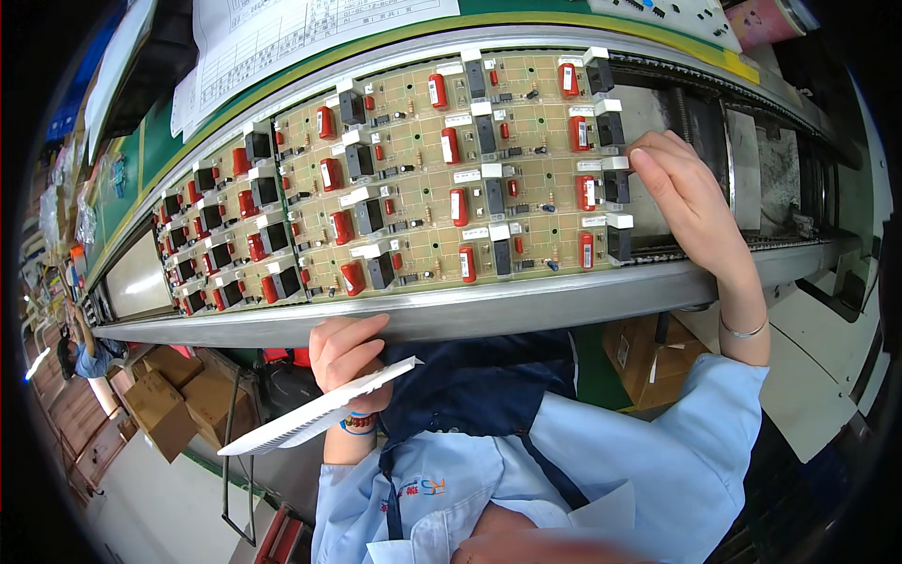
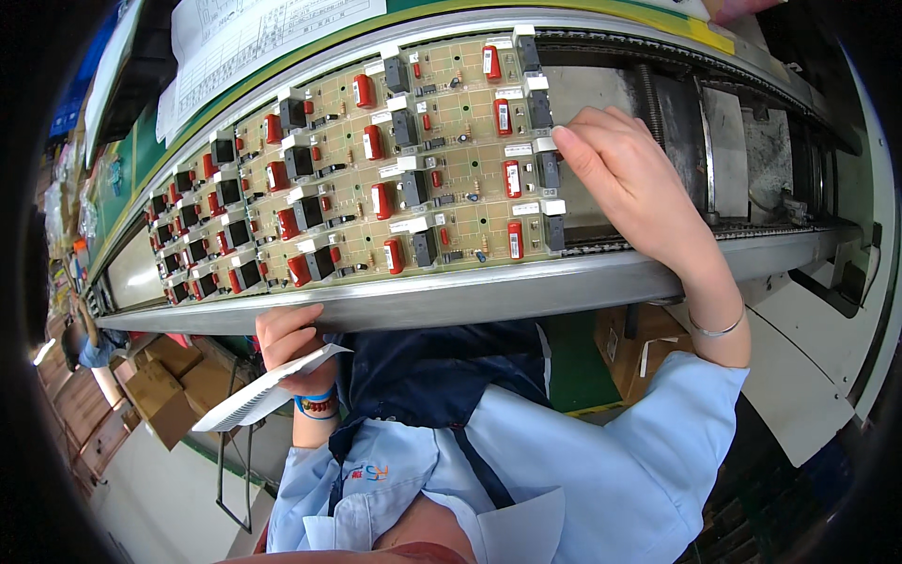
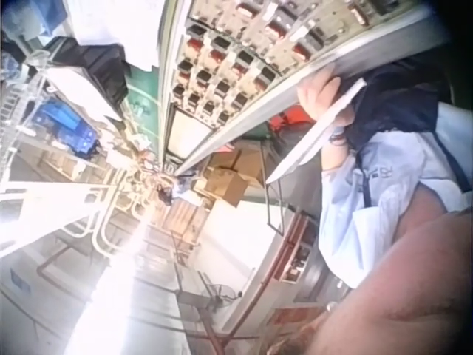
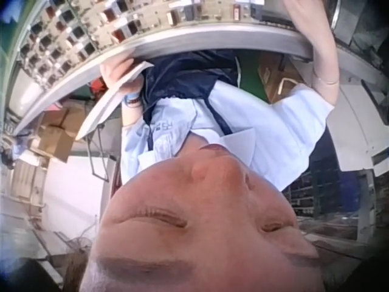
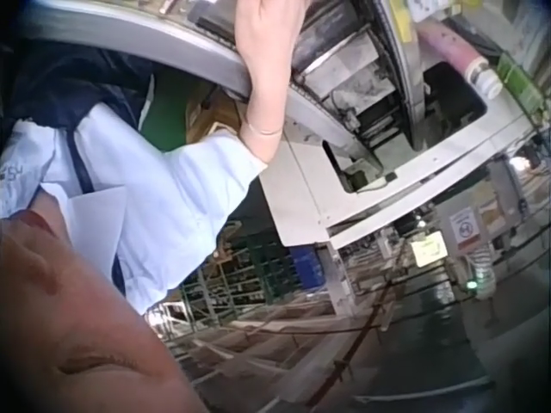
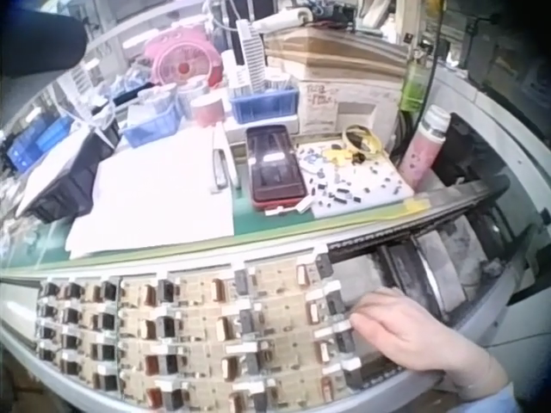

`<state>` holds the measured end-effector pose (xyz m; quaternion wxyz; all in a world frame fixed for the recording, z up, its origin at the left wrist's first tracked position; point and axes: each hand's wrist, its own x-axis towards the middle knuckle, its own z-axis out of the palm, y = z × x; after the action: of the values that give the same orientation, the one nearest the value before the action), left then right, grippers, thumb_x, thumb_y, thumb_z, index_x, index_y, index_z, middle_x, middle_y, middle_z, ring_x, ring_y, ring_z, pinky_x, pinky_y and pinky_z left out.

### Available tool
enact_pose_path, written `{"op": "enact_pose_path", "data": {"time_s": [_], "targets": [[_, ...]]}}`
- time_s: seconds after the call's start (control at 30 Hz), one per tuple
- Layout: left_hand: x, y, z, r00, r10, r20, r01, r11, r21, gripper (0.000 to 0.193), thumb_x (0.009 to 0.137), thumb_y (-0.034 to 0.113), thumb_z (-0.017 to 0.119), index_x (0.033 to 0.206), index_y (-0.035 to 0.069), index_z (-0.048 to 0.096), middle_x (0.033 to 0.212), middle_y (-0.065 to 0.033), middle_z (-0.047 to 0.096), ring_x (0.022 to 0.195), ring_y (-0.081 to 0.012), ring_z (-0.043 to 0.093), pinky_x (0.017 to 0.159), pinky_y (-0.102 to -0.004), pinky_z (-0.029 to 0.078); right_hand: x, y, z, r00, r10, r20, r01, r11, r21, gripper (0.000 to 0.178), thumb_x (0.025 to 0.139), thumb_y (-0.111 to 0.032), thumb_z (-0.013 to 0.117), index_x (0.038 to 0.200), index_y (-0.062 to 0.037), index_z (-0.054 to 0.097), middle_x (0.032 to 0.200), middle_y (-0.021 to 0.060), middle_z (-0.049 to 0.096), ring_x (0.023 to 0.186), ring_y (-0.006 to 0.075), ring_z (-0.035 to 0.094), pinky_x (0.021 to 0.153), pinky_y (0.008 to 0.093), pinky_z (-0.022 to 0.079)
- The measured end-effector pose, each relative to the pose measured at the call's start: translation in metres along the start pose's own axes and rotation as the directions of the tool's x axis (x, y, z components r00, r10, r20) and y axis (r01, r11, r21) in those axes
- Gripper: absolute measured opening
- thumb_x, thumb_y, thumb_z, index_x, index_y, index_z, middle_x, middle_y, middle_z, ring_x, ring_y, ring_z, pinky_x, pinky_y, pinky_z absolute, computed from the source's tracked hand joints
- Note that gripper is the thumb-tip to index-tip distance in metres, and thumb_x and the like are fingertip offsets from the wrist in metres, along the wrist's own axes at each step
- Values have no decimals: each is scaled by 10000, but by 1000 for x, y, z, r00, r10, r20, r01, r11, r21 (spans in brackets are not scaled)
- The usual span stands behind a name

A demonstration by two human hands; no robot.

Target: The person assembles electronic components onto a circuit board and inspects electronic parts by hand.

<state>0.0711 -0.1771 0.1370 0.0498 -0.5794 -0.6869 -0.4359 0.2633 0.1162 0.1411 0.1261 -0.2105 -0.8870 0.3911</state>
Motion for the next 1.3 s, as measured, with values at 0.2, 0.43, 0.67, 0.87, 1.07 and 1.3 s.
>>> {"op": "enact_pose_path", "data": {"time_s": [0.2, 0.43, 0.67, 0.87, 1.07, 1.3], "targets": [[22, 32, 20, 954, 144, 262, -127, 989, -81, 266, 831, 264, 424, 830, 39, 565, 934, -132, 632, 739, -232, 590, 607, -324, 451, -9, 7, -8, 1000, -10, -17, 10, 1000, -18, 330, 919, -226, 416, 763, 40, 532, 740, 115, 498, 763, 273, 467, 733, 340, 352], [33, 47, 54, 881, 187, 434, -205, 979, -5, 336, 747, 257, 398, 937, 51, 584, 1122, -104, 591, 937, -221, 542, 817, -321, 342, -1, -5, -1, 1000, -18, -6, 18, 1000, -20, 316, 908, -218, 438, 764, 45, 539, 736, 125, 511, 754, 283, 472, 729, 358, 366], [33, 40, 51, 836, 174, 520, -212, 977, 15, 352, 730, 253, 413, 970, 55, 577, 1195, -107, 551, 1028, -220, 516, 828, -314, 317, 10, -13, 7, 994, 28, 104, -19, 997, -78, 266, 898, -181, 440, 816, 58, 523, 802, 126, 504, 800, 275, 458, 752, 339, 366], [25, 42, 53, 831, 100, 548, -155, 986, 55, 386, 812, 272, 326, 1002, 52, 580, 1202, -109, 549, 1071, -233, 492, 856, -330, 274, 13, -3, 18, 995, -96, 26, 97, 995, -31, 362, 890, -267, 462, 727, 48, 537, 718, 154, 509, 759, 322, 480, 717, 391, 388], [19, 28, 40, 846, 36, 532, -101, 990, 94, 409, 827, 293, 307, 992, 47, 589, 1199, -118, 549, 1074, -236, 495, 867, -322, 265, 24, -11, 33, 992, -111, 59, 113, 993, -40, 358, 878, -274, 479, 740, 48, 556, 722, 149, 511, 773, 314, 486, 726, 392, 394], [20, 36, 48, 858, -13, 513, -76, 985, 152, 417, 837, 307, 299, 979, 48, 594, 1180, -120, 561, 1053, -235, 503, 853, -320, 279, 20, -3, 26, 991, -119, 67, 121, 992, -26, 336, 871, -258, 490, 755, 49, 560, 750, 150, 524, 793, 310, 489, 728, 384, 400]]}}
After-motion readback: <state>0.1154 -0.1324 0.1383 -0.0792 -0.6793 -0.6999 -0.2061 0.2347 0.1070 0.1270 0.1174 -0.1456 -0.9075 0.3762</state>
